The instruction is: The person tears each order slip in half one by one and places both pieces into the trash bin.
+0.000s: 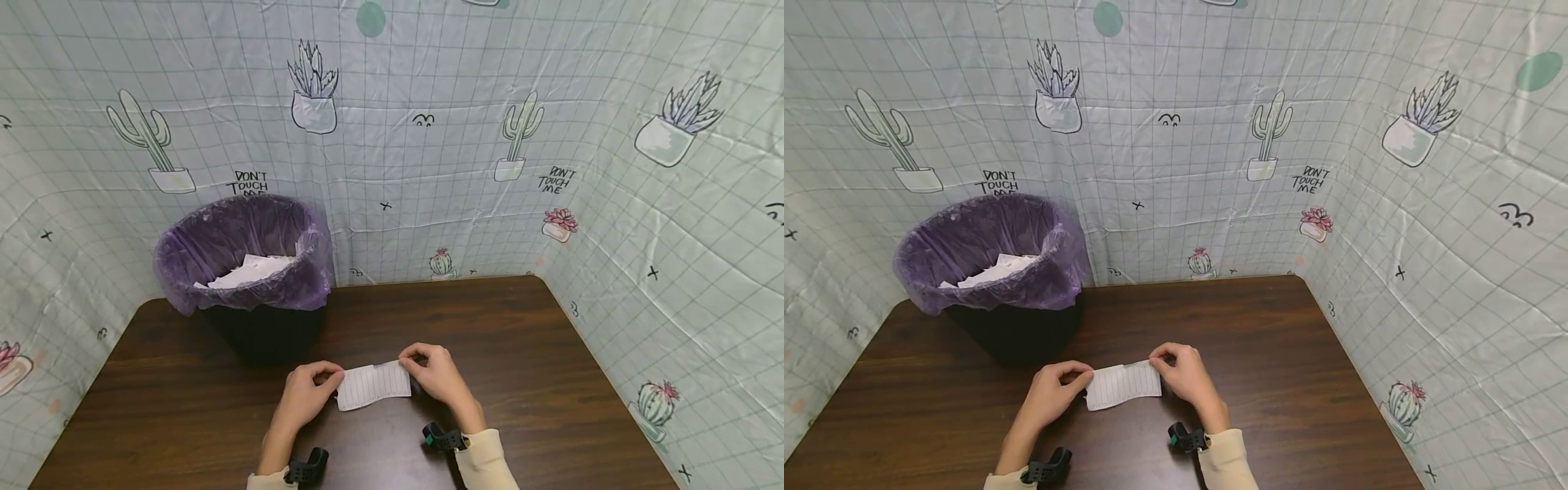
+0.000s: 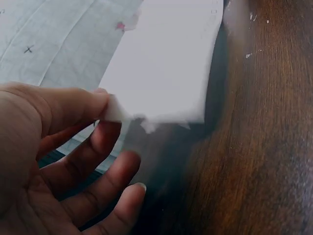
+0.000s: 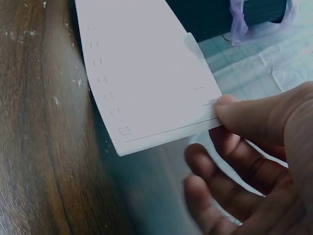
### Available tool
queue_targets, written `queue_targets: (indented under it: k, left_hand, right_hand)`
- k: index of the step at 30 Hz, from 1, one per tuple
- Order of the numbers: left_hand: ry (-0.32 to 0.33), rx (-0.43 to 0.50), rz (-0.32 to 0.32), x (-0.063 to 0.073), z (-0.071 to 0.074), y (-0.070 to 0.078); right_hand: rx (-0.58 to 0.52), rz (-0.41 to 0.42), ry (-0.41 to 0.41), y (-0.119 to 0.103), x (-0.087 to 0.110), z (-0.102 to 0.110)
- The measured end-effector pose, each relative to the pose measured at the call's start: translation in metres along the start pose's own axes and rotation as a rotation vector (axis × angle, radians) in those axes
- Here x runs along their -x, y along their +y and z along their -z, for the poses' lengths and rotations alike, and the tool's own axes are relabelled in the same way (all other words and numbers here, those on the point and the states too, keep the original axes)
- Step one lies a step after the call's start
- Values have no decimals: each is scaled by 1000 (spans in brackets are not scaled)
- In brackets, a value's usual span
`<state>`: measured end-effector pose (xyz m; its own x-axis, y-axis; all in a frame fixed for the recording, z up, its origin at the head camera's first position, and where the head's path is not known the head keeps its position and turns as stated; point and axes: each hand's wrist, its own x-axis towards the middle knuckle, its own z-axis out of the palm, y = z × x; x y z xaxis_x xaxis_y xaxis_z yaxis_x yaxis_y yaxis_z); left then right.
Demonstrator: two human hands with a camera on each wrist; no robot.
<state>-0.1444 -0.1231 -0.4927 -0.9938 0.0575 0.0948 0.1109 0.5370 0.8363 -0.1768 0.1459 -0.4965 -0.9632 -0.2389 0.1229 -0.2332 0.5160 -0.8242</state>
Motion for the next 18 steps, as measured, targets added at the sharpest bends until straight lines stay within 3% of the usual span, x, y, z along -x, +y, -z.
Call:
queue_targets:
  k: [6, 12, 18]
  left_hand:
    - [9, -9, 15, 0, -1, -4]
    - [54, 4, 40, -1, -3, -8]
    - [52, 12, 30, -1, -3, -8]
  right_hand:
    - [-18, -20, -31, 4, -1, 0]
    - [-33, -40, 1, 10, -2, -2]
    - [-39, -59, 8, 9, -3, -1]
